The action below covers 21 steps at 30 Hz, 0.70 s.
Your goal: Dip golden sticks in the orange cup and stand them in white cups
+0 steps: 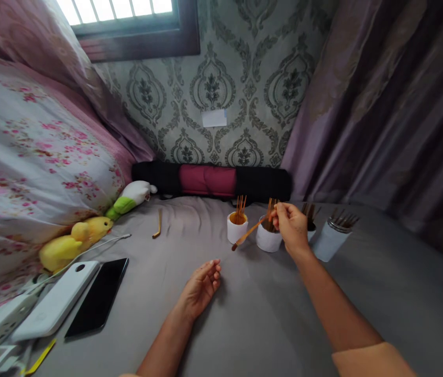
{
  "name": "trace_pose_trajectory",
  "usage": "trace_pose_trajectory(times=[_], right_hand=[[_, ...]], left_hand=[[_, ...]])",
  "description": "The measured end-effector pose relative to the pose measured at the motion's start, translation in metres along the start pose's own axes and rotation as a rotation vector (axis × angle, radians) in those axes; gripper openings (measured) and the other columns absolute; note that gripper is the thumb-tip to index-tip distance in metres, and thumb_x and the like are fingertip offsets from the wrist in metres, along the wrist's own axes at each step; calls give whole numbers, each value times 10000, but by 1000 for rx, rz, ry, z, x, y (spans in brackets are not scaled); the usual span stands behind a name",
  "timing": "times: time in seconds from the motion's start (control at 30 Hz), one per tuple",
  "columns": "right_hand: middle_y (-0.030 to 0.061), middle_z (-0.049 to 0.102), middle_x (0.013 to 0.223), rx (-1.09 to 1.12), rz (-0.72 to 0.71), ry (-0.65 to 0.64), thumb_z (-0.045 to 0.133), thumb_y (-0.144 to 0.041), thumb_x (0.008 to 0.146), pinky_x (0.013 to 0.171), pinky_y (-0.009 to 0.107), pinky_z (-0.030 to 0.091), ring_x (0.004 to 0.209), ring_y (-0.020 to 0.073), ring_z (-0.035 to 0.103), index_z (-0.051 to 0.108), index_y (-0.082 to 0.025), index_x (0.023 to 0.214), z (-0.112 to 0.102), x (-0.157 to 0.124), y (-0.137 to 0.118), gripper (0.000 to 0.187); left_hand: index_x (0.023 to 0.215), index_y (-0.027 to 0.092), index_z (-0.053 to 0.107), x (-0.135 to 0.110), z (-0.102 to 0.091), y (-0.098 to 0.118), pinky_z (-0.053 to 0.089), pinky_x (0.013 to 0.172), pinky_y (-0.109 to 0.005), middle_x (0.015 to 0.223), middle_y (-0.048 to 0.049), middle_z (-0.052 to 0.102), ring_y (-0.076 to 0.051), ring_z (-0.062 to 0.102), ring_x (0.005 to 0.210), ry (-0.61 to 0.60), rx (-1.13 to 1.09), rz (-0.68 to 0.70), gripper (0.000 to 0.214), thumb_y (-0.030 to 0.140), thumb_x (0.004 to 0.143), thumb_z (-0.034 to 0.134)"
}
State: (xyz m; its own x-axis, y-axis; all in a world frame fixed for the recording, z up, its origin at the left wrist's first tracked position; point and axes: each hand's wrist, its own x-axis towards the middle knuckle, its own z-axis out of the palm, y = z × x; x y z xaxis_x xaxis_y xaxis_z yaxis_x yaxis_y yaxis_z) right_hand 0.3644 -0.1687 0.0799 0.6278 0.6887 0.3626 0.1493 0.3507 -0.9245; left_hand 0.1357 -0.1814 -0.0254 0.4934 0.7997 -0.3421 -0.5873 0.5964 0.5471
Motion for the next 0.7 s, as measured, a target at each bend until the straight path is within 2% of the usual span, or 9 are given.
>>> trace_pose_trajectory(times=[0.37, 0.53, 0.7], right_hand=[[-11, 545, 576, -53, -92, 149, 590, -394, 690, 327, 165, 326, 389, 45, 428, 566, -172, 698, -8, 36, -21, 223], [-14, 528, 556, -80, -152, 188, 565, -389, 710, 314, 166, 311, 383, 50, 423, 548, -175, 681, -1, 48, -28, 217], [-7, 542, 569, -155, -227, 168, 531, -385, 737, 331, 179, 318, 382, 54, 421, 549, -176, 704, 8, 58, -26, 212]], left_hand=[[847, 100, 573, 1, -1, 1, 363, 473, -163, 711, -24, 560, -49, 493, 544, 9, -36, -2, 194, 216, 698, 616], [846, 104, 575, 1, -2, 2, 363, 477, -162, 707, -20, 558, -48, 494, 548, 7, -40, 0, 188, 214, 699, 615], [845, 103, 575, 2, -3, 3, 368, 478, -165, 706, -23, 558, -49, 493, 548, 11, -44, -2, 193, 214, 695, 620]])
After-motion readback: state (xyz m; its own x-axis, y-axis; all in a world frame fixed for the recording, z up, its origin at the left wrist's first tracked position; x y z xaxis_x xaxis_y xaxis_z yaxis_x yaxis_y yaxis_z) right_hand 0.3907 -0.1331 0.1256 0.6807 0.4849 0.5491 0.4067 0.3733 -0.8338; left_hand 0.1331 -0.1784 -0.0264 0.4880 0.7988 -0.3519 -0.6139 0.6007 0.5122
